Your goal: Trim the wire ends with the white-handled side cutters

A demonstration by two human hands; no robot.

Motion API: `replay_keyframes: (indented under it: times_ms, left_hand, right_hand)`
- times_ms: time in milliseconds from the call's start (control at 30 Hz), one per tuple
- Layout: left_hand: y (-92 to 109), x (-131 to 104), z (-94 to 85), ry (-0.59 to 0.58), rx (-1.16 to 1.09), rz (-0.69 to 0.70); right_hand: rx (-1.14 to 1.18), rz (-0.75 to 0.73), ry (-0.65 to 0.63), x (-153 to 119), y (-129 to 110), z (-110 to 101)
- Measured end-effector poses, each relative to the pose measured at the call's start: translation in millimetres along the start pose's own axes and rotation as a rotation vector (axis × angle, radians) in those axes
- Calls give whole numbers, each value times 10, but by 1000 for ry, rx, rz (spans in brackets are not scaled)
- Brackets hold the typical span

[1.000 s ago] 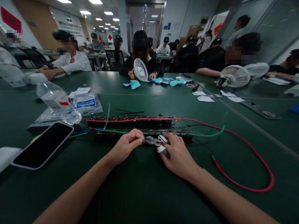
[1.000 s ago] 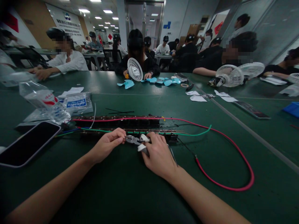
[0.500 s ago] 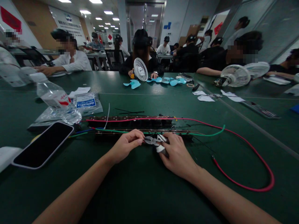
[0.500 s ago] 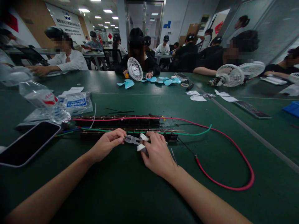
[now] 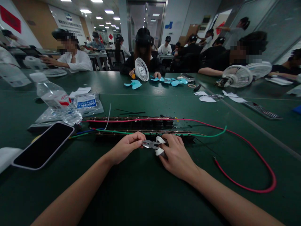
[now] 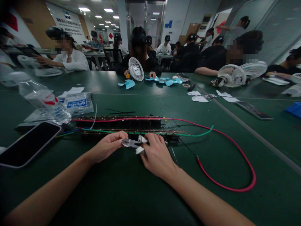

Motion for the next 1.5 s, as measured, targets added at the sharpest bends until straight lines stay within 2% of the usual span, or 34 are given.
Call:
replay_keyframes:
  times_ms: [300, 733, 1500]
  left_hand:
    - [-15, 3, 10, -22, -32, -12]
    - [-51, 7, 53, -59, -193, -14]
    - [-35, 9, 63, -80, -103, -41]
  right_hand:
    - [-73, 31, 32, 21, -32, -4]
    - [-96, 32, 70, 25, -36, 10]
    - [-42, 1, 80, 44, -56, -8]
Point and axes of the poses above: each hand's wrist, its own x-axis towards the middle knuckle, its own z-axis out of the palm, y = z × x, the point moved 8 cm from there along x, towards the middle knuckle, and after that the axes turned 13 degrees about -y, right-handed, at the moved point
